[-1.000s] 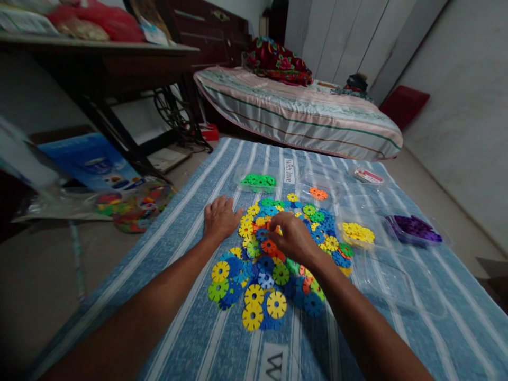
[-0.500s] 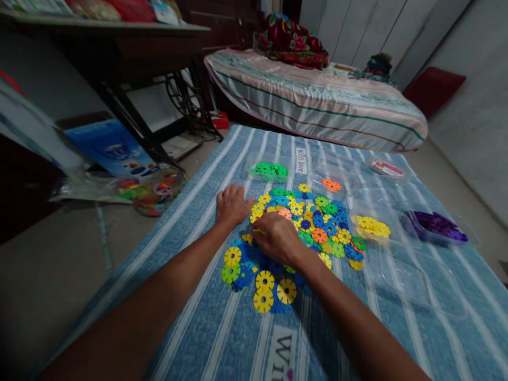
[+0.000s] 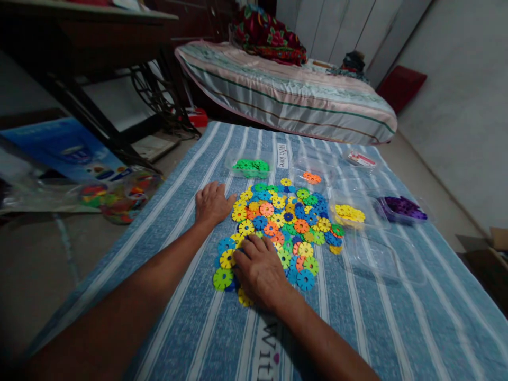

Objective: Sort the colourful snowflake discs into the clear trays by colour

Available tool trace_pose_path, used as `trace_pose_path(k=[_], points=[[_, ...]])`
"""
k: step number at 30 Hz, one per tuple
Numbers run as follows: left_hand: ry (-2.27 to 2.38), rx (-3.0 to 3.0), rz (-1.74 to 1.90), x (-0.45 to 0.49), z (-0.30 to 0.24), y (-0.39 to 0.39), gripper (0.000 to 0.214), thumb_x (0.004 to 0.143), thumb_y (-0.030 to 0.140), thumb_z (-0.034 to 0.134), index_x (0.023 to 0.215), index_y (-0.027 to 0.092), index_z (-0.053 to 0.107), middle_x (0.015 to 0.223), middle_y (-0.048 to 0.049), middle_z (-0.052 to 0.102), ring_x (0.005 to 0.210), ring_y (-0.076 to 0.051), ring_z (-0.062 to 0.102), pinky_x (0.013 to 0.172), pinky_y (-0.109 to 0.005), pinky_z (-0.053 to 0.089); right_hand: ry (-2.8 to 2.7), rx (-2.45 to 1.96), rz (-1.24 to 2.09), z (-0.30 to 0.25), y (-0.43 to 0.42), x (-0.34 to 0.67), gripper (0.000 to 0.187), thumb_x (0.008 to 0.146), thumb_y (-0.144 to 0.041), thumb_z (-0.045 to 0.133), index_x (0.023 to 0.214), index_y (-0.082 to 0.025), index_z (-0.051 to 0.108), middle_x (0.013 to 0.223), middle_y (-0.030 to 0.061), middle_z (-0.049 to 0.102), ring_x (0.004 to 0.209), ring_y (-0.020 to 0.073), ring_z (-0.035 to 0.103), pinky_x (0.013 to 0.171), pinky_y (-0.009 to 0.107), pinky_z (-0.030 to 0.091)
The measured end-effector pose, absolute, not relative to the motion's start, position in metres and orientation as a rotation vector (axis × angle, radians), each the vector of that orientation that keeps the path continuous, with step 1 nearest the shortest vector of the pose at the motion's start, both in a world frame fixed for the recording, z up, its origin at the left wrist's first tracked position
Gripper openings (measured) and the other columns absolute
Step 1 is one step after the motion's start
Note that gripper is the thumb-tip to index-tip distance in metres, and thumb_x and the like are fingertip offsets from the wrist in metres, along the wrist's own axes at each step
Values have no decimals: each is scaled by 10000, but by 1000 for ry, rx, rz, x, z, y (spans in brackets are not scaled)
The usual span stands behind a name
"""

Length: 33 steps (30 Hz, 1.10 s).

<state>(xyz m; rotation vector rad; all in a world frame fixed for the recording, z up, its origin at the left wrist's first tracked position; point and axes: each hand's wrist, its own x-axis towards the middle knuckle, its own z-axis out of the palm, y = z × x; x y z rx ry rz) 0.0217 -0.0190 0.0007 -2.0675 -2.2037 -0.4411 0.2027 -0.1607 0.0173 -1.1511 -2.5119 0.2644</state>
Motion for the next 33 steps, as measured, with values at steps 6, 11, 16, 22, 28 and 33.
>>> trace_pose_path(k=[6, 11, 16, 22, 28, 33], points=[[-2190, -2073, -429, 21, 2, -19, 451, 926, 450, 417, 1215, 148, 586, 1426, -184, 517, 1332, -331, 430, 1064, -489, 331, -2303, -1311, 138, 7, -167, 234, 246, 892, -230, 621, 1135, -249, 656, 1194, 100, 656, 1213, 307, 510, 1006, 518, 444], [-2187, -2069, -426, 21, 1, -17, 463, 924, 456, 410, 1228, 149, 578, 1423, -183, 517, 1329, -330, 429, 1069, -487, 328, -2227, -1371, 98, -3, -174, 255, 279, 904, -234, 579, 1173, -240, 651, 1193, 119, 647, 1195, 311, 532, 997, 522, 469], [-2193, -2080, -439, 21, 2, -16, 464, 918, 447, 417, 1227, 141, 579, 1419, -193, 515, 1328, -337, 430, 1072, -492, 325, -2160, -1357, 48, -10, -186, 269, 366, 917, -212, 545, 1275, -250, 610, 1196, 120, 645, 1165, 300, 578, 973, 495, 520], [-2173, -2058, -405, 19, 2, -14, 468, 918, 442, 411, 1240, 144, 575, 1424, -190, 518, 1330, -332, 433, 1072, -499, 333, -2097, -1277, 32, -12, -202, 273, 359, 895, -164, 568, 1243, -227, 627, 1181, 130, 655, 1151, 303, 609, 935, 483, 556], [-2173, -2059, -387, 19, 3, -14, 481, 918, 455, 408, 1243, 144, 578, 1423, -195, 519, 1324, -337, 440, 1064, -502, 346, -2080, -1270, -5, -9, -193, 275, 277, 907, -171, 555, 1169, -222, 632, 1189, 132, 643, 1130, 290, 605, 939, 476, 541], [-2153, -2057, -380, 18, 3, -14, 478, 919, 454, 407, 1238, 143, 582, 1399, -199, 537, 1301, -341, 457, 1042, -500, 363, -2013, -1494, -37, 3, -150, 270, 150, 923, -216, 543, 1034, -208, 643, 1077, 117, 648, 1056, 267, 586, 923, 420, 503]])
